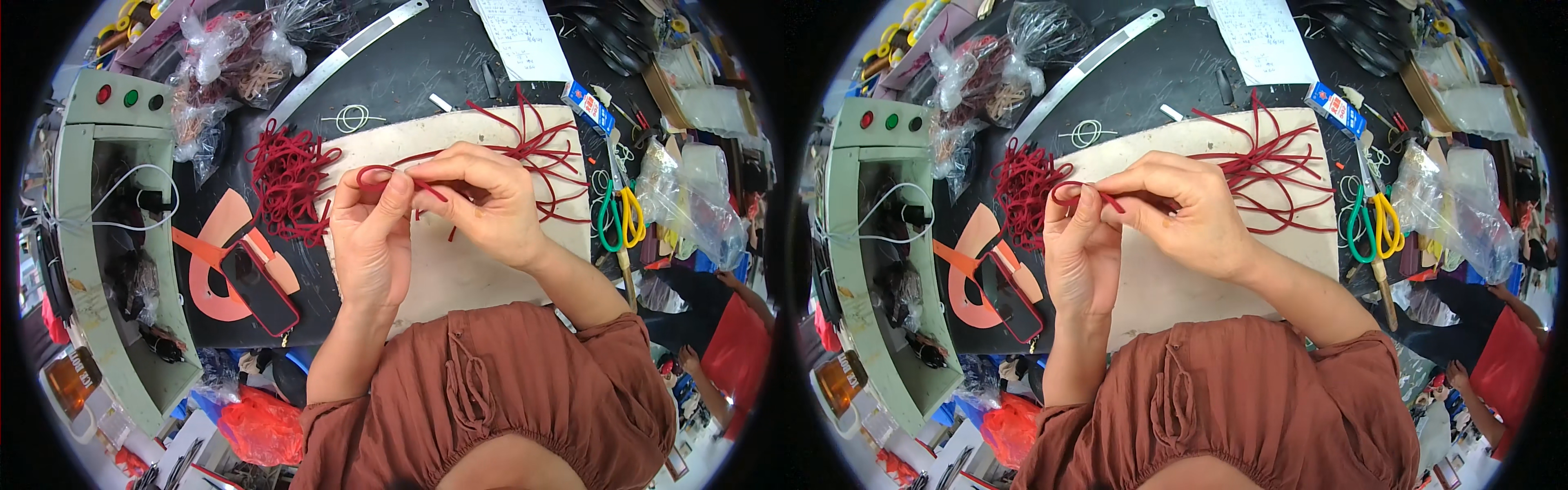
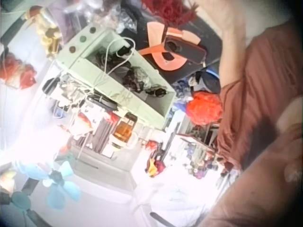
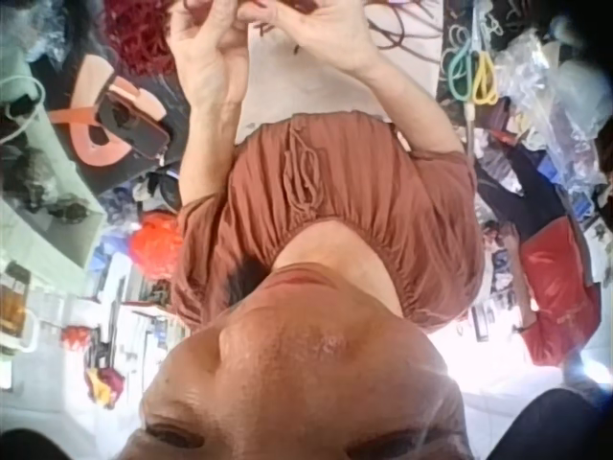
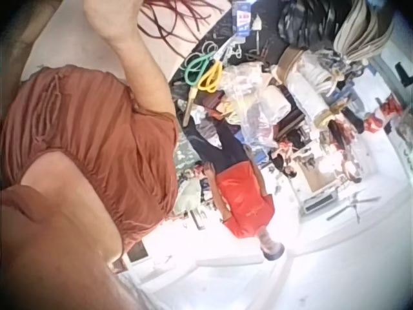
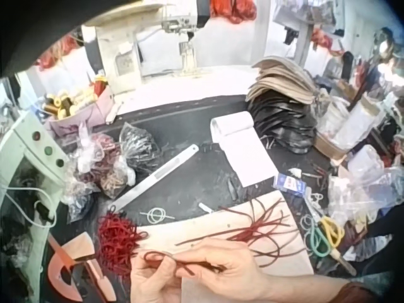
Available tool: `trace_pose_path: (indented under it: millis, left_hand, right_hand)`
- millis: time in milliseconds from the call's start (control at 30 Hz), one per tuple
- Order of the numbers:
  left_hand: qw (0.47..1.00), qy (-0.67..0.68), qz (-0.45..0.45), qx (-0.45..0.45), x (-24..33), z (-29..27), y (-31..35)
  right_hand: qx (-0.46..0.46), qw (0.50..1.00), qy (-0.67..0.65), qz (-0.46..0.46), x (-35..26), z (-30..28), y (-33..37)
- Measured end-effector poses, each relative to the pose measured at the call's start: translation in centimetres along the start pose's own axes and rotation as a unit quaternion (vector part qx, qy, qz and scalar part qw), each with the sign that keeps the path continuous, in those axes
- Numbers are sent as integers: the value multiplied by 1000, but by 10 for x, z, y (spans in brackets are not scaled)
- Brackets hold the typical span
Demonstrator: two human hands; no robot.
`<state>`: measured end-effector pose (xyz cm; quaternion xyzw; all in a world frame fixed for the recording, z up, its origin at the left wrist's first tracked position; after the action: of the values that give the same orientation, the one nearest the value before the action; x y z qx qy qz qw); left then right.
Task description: Tying red shoelaces into decorative bows.
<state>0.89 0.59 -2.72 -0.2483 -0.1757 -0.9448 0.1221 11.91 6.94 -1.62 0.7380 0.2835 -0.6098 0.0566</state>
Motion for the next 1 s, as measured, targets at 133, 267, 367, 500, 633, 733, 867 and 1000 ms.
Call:
trace_pose_path:
  millis: [133, 267, 367, 500, 633, 733, 867, 1000]
  left_hand:
    - [999, 20, -25, 22, -1, 8, 3]
    - [978, -195, 19, -70, 15, 3, 6]
    - [874, -413, 213, -146, 23, 7, 10]
    - [684, -525, 467, -194, 20, 9, 13]
    - [619, -531, 533, -224, 20, 6, 24]
    - [652, -529, 499, -214, 18, 1, 26]
    - [874, -343, 338, -73, 13, -11, 17]
    - [952, -195, 235, -38, -1, -7, 21]
  right_hand:
    - [-30, 994, -84, 66, -2, -7, 1]
    - [-128, 969, -135, 165, -6, -22, 2]
    - [-139, 958, -132, 213, -9, -25, 4]
    - [-147, 981, -11, 130, -13, -22, 8]
    - [-56, 932, 300, -198, -5, -28, 10]
    - [-88, 970, 219, -64, -12, -31, 14]
    - [-139, 925, -242, 259, -16, -23, 16]
    - [-80, 894, -371, 238, -16, -3, 19]
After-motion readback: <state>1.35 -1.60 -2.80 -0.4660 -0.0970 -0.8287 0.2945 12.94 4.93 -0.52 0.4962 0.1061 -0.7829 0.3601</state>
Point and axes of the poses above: each hand's wrist, its own y-axis away from the middle knuckle, its own z-axis out of the palm, x = y × z, the point moved 2 cm from there along -y, towards the middle knuckle, and after that the axes turned 9 degrees about y, right-handed, at the moved point
